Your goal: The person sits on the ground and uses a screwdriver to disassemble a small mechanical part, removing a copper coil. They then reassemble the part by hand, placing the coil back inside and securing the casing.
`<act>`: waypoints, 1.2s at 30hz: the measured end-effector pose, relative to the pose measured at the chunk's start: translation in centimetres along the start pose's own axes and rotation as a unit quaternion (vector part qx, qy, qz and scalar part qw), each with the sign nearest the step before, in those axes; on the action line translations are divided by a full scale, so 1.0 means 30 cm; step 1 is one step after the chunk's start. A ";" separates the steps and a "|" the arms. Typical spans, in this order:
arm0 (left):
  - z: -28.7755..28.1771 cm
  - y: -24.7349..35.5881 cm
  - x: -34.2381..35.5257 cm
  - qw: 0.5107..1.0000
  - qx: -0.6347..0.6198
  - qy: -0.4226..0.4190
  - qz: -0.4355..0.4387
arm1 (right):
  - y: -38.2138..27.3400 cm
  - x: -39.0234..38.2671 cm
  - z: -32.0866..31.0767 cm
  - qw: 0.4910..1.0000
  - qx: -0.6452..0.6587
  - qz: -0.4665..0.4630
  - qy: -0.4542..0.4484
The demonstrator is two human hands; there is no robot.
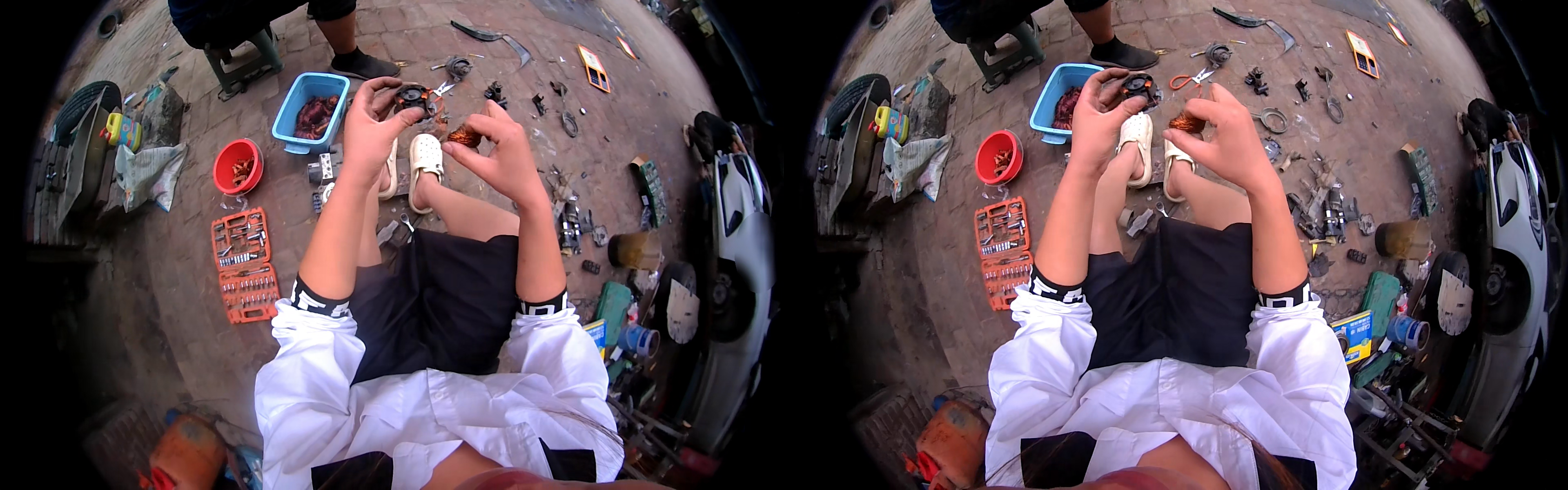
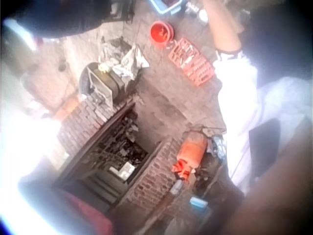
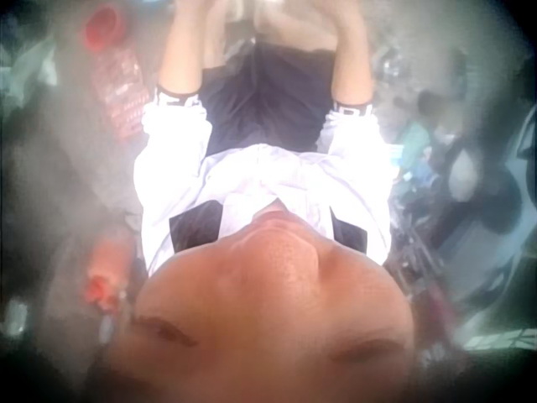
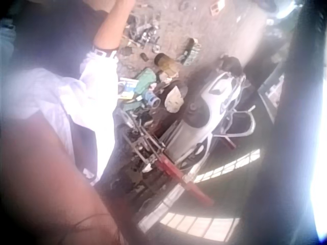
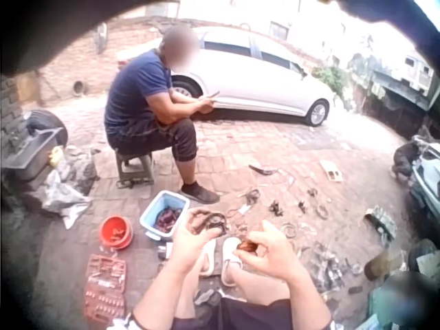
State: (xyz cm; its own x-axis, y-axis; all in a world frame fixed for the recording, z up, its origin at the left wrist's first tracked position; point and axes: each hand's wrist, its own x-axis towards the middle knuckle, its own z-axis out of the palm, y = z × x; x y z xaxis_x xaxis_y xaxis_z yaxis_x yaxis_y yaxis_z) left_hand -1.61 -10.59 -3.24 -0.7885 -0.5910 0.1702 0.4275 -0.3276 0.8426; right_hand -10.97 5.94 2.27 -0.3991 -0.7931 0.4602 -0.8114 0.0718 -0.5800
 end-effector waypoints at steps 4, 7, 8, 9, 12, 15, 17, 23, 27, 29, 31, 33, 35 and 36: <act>0.034 0.001 -0.010 0.998 0.065 0.004 0.001 | 0.021 -0.002 -0.007 0.994 0.099 0.042 -0.030; 0.036 -0.006 -0.006 0.998 0.049 0.026 -0.018 | 0.017 -0.008 -0.003 0.989 0.123 0.064 -0.046; 0.034 -0.007 -0.004 0.998 0.035 0.036 -0.026 | 0.011 -0.009 -0.006 0.989 0.121 0.058 -0.060; 0.031 -0.008 -0.004 0.998 0.017 0.038 -0.038 | 0.002 -0.008 -0.011 0.989 0.118 0.051 -0.075; 0.029 -0.001 -0.012 0.998 0.005 0.032 -0.056 | -0.003 -0.004 -0.010 0.986 0.147 0.027 -0.070; 0.039 0.012 -0.023 0.996 0.083 -0.015 -0.039 | 0.008 -0.009 -0.029 0.944 0.312 0.109 -0.010; 0.044 0.011 -0.015 0.986 0.154 -0.059 -0.011 | 0.028 -0.014 -0.035 0.908 0.387 0.147 0.069; 0.026 0.029 -0.019 0.975 0.126 -0.164 -0.081 | 0.185 0.003 -0.012 0.871 0.370 0.210 0.243; 0.019 0.032 -0.024 0.983 -0.031 -0.156 -0.093 | 0.230 -0.016 -0.060 0.917 0.184 0.259 0.243; 0.002 0.033 -0.011 0.986 -0.077 -0.122 -0.082 | 0.212 -0.017 -0.067 0.939 0.149 0.248 0.188; -0.022 0.021 0.005 0.992 -0.105 -0.065 -0.021 | 0.166 -0.043 -0.087 0.952 0.154 0.242 0.104; -0.043 0.013 0.023 0.998 -0.066 -0.008 -0.005 | 0.142 -0.069 -0.096 0.961 0.175 0.215 -0.009; -0.048 0.005 0.019 0.999 -0.034 0.030 0.007 | 0.090 -0.071 -0.097 0.963 0.163 0.170 -0.131; -0.046 0.003 0.015 0.999 -0.017 0.049 0.013 | 0.057 -0.059 -0.087 0.960 0.159 0.158 -0.170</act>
State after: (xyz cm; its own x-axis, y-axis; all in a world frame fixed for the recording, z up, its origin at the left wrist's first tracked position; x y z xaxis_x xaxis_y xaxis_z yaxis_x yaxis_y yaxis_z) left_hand -1.32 -11.91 -3.79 -0.7311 -0.6678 0.1399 0.4633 -0.3354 0.8203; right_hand -12.77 9.04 2.22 -0.3986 -0.9170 0.0128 -0.4800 0.1967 -0.8549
